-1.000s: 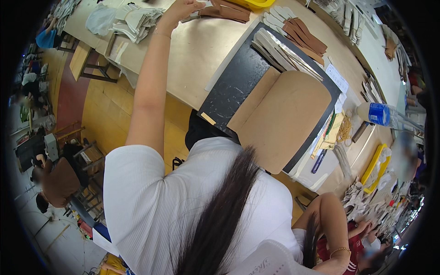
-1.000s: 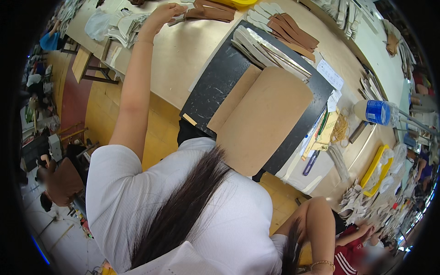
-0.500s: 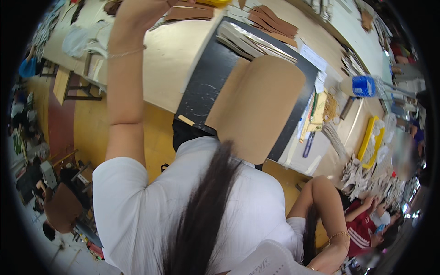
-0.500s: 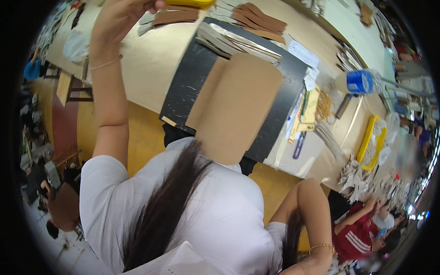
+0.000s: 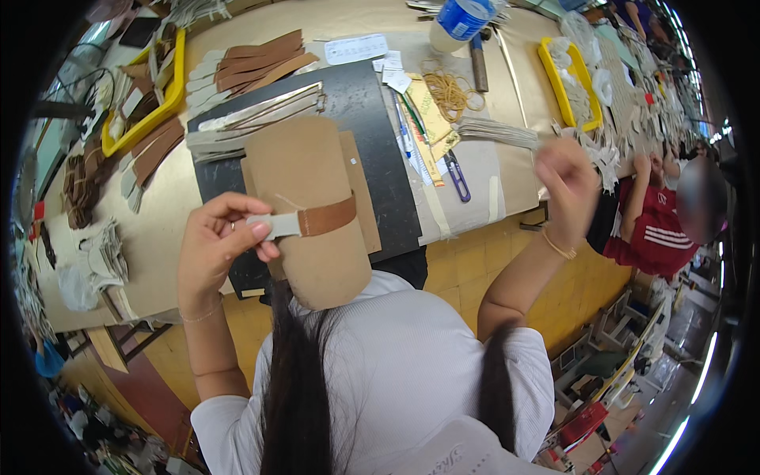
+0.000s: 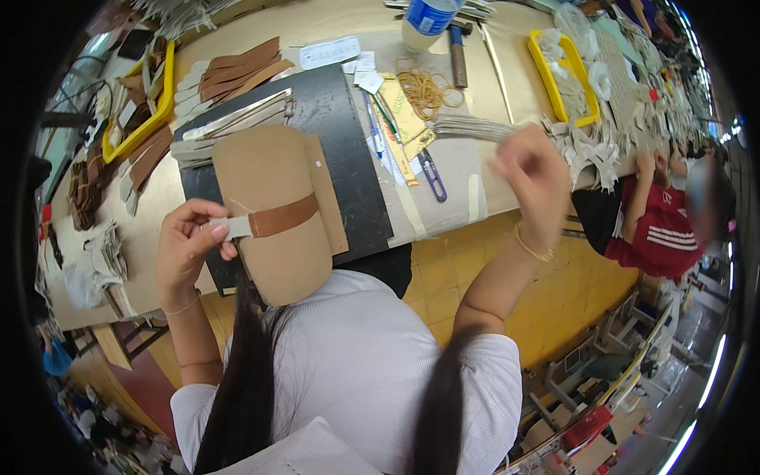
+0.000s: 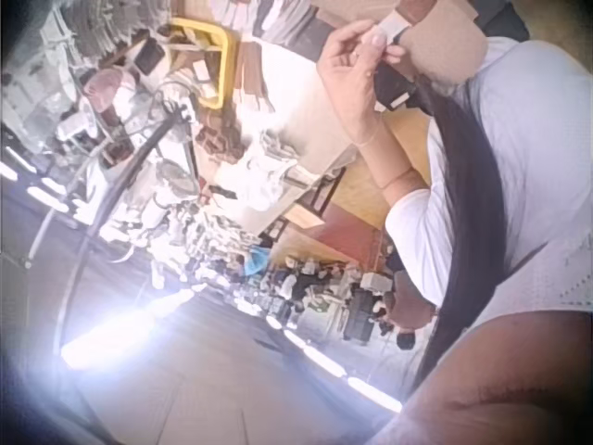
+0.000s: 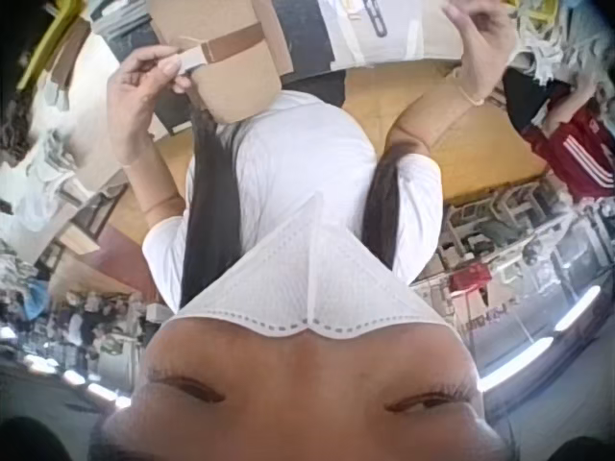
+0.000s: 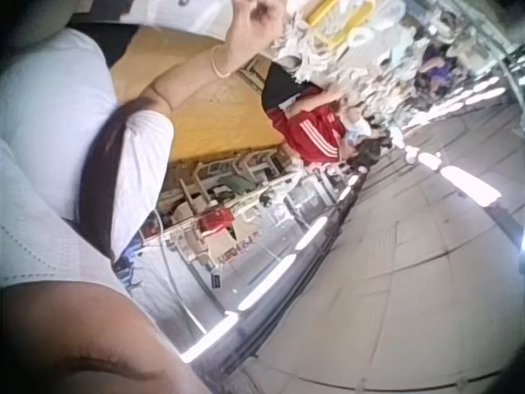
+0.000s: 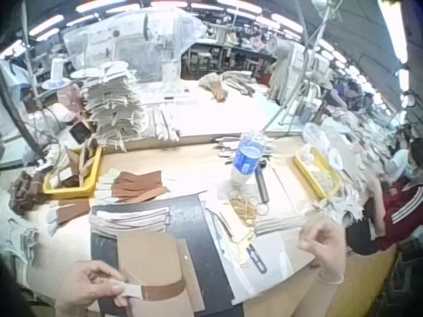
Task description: The person repeatedly wraps white and brown straps around a cardboard hat form, adjusting and securing each layer by hand. The person handles multiple strap pieces and the hat form throughout the clip.
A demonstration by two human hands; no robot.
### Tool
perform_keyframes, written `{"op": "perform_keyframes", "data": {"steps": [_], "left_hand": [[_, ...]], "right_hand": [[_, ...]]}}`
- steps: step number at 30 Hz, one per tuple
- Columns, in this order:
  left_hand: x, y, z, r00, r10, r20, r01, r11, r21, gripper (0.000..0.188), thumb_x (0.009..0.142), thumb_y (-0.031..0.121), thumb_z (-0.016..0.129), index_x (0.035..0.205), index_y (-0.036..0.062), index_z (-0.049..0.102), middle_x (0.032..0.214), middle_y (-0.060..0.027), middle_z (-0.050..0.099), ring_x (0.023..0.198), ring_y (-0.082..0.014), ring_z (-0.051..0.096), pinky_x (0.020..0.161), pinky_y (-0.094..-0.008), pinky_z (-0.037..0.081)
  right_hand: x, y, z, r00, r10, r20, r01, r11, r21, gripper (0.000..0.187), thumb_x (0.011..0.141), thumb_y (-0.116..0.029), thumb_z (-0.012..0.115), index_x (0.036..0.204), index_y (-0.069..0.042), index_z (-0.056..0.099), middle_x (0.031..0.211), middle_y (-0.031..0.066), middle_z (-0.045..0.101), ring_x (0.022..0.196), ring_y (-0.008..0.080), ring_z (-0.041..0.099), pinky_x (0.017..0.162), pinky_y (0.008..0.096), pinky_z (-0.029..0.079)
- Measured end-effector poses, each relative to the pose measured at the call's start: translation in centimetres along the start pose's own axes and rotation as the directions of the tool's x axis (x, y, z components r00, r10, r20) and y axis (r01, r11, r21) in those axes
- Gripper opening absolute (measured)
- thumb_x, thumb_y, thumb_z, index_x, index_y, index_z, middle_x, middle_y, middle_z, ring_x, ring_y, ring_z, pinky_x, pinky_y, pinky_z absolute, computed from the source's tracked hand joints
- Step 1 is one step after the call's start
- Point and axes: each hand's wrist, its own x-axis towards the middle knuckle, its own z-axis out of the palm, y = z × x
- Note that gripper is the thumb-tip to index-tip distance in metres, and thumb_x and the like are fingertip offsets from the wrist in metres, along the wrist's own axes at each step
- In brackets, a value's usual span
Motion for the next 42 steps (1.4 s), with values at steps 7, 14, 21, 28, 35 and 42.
{"op": "perform_keyframes", "data": {"steps": [7, 14, 21, 28, 35, 42], "left_hand": [[-0.7, -1.1, -0.5, 0.999, -0.006, -0.036, 0.002, 0.996, -0.091, 0.017, 0.080, -0.003, 0.062, 0.096, -0.0063, 0.057, 0.075, -0.0140, 0.064, 0.062, -0.0170, 0.065, 0.056, -0.0240, 0.053], [-0.8, -1.0, -0.4, 0.999, -0.023, -0.040, 0.018, 0.993, -0.115, 0.018, 0.080, -0.003, 0.062, 0.097, -0.0063, 0.057, 0.077, -0.0151, 0.064, 0.063, -0.0176, 0.065, 0.057, -0.0245, 0.053], [-0.8, -1.4, -0.6, 1.000, 0.006, -0.011, -0.007, 0.992, -0.128, 0.019, 0.080, -0.003, 0.062, 0.097, -0.0066, 0.057, 0.078, -0.0149, 0.064, 0.065, -0.0174, 0.065, 0.058, -0.0247, 0.053], [-1.0, -1.1, -0.3, 0.999, -0.005, -0.037, 0.001, 0.995, -0.105, 0.019, 0.079, -0.004, 0.061, 0.098, -0.0069, 0.056, 0.079, -0.0152, 0.064, 0.065, -0.0174, 0.065, 0.058, -0.0245, 0.053], [-1.1, -1.3, -0.3, 0.999, 0.019, -0.043, -0.023, 0.995, -0.093, 0.024, 0.079, -0.005, 0.060, 0.102, -0.0077, 0.055, 0.080, -0.0155, 0.064, 0.066, -0.0170, 0.065, 0.059, -0.0243, 0.053], [-1.5, -1.6, -0.5, 1.000, 0.019, -0.024, -0.021, 0.993, -0.113, 0.025, 0.080, -0.005, 0.059, 0.104, -0.0082, 0.054, 0.083, -0.0150, 0.064, 0.068, -0.0170, 0.065, 0.061, -0.0243, 0.053]], "right_hand": [[0.1, 12.5, 3.6, 0.996, -0.063, 0.062, 0.086, 0.822, -0.563, 0.014, 0.068, -0.002, 0.071, 0.077, -0.004, 0.061, 0.079, 0.0076, 0.053, 0.079, 0.0244, 0.054, 0.071, 0.0336, 0.044], [1.6, 13.9, 3.8, 0.972, -0.125, 0.199, 0.225, 0.737, -0.637, 0.014, 0.067, -0.003, 0.070, 0.077, -0.006, 0.060, 0.079, 0.0052, 0.055, 0.078, 0.0239, 0.053, 0.072, 0.0347, 0.042], [2.2, 13.2, 3.6, 0.966, -0.105, 0.235, 0.235, 0.732, -0.640, 0.014, 0.067, -0.005, 0.071, 0.076, -0.006, 0.060, 0.079, 0.0044, 0.055, 0.078, 0.0239, 0.052, 0.070, 0.0344, 0.043], [2.5, 13.1, 1.8, 0.961, 0.204, 0.186, -0.097, 0.881, -0.462, 0.011, 0.077, -0.007, 0.067, 0.081, -0.001, 0.058, 0.080, 0.0053, 0.063, 0.078, 0.0160, 0.058, 0.067, 0.0257, 0.046], [3.9, 13.4, 0.1, 0.934, 0.309, 0.182, -0.297, 0.951, -0.090, 0.013, 0.085, -0.013, 0.063, 0.090, -0.001, 0.061, 0.078, -0.0002, 0.061, 0.070, 0.0062, 0.055, 0.062, 0.0198, 0.045], [4.6, 8.6, -0.1, 0.910, 0.374, 0.179, -0.346, 0.923, -0.167, 0.023, 0.087, -0.011, 0.060, 0.106, 0.001, 0.061, 0.082, 0.0002, 0.062, 0.073, 0.0060, 0.056, 0.064, 0.0202, 0.047]]}}
